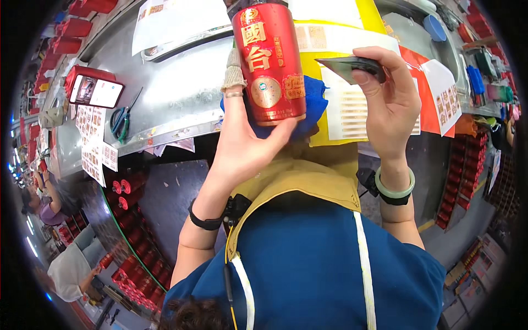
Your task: Applying labels and cleaning the exterior of red cylindrical containers in a production setting.
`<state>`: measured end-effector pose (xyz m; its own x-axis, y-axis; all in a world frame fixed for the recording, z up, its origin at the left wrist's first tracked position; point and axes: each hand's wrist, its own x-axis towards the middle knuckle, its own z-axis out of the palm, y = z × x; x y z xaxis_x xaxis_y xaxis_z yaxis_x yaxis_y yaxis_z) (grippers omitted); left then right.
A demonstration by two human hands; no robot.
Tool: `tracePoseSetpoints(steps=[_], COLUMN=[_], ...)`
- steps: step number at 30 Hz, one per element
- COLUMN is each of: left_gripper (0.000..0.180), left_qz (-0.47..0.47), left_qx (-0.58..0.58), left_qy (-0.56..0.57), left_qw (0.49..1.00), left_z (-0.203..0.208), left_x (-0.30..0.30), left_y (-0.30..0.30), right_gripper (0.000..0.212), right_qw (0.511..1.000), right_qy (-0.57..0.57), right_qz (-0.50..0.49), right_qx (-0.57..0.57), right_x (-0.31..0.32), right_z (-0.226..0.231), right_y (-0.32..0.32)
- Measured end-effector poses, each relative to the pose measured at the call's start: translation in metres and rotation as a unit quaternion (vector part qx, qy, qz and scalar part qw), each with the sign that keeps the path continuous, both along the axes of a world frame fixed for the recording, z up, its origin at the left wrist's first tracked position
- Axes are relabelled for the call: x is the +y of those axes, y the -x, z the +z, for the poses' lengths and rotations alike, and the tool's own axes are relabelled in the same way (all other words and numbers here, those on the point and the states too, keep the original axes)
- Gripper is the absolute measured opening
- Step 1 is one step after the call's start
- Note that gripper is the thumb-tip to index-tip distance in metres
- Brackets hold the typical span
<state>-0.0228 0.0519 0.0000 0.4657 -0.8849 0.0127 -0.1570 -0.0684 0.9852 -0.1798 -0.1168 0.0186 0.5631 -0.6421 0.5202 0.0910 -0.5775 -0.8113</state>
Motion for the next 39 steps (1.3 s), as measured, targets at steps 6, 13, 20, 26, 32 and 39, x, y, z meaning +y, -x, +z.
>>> tracePoseSetpoints(steps=[6,13,20,26,32,39], left_gripper=[0.094,0.077,0.077,0.055,0.054,0.067], left_qz=[0.085,0.129,0.100,0.090,0.153,0.166], left_qx=[-0.397,-0.438,-0.444,-0.535,-0.424,-0.382], left_qy=[0.086,0.125,0.059,0.013,0.117,0.162], left_qw=[0.910,0.881,0.888,0.840,0.885,0.895], left_z=[-0.015,-0.033,-0.026,-0.027,-0.029,-0.037], left_x=[-0.006,0.003,0.003,-0.009,-0.002,0.003], left_y=[0.004,-0.005,0.004,0.015,0.009,0.016], right_gripper=[0.024,0.025,0.024,0.026,0.029,0.026], right_qw=[0.999,0.999,0.998,0.999,0.995,0.991], right_qy=[0.033,0.030,0.039,0.039,0.081,0.098], right_qz=[-0.007,-0.013,-0.023,-0.023,-0.034,-0.074], right_qx=[0.011,0.000,0.032,0.020,0.044,0.056], right_x=[-0.003,-0.006,-0.002,0.000,0.006,0.011], right_z=[0.003,0.009,0.011,0.016,0.031,0.017], right_y=[-0.008,-0.011,-0.011,-0.018,-0.026,-0.019])
